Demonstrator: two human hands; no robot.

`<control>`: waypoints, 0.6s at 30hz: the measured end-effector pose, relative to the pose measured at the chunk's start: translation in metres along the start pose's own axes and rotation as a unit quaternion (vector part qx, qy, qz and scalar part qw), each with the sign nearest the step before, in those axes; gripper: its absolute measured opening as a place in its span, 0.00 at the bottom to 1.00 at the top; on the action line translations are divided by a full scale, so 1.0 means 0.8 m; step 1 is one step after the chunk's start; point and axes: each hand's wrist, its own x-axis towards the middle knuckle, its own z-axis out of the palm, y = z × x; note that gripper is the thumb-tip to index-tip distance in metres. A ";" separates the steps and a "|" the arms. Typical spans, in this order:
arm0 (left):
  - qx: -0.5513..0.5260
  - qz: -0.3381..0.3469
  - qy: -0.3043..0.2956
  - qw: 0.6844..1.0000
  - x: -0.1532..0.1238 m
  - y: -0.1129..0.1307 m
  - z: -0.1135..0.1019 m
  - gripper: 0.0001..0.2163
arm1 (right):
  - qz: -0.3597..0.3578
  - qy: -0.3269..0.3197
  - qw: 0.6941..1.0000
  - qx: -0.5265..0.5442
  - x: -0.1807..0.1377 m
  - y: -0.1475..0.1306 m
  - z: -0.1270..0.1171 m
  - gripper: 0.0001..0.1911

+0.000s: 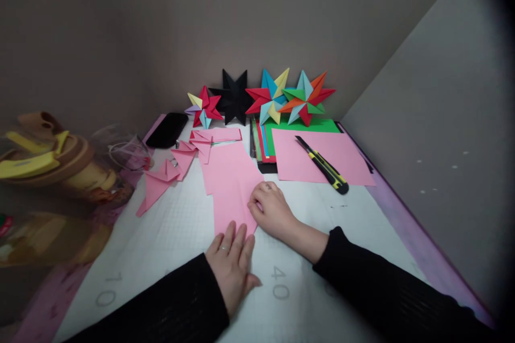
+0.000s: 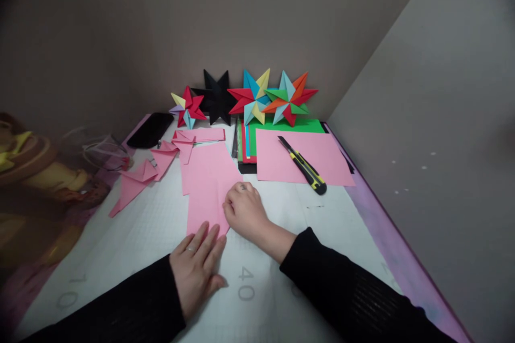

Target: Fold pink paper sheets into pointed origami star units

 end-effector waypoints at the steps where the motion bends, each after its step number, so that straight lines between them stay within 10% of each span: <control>1: -0.007 0.009 -0.004 1.000 0.001 -0.002 -0.001 0.36 | 0.000 0.000 1.000 -0.002 0.000 0.000 0.000 0.06; 18: -0.059 0.041 -0.079 0.994 0.018 -0.009 -0.040 0.35 | -0.007 0.006 1.000 0.016 0.002 0.001 0.000 0.04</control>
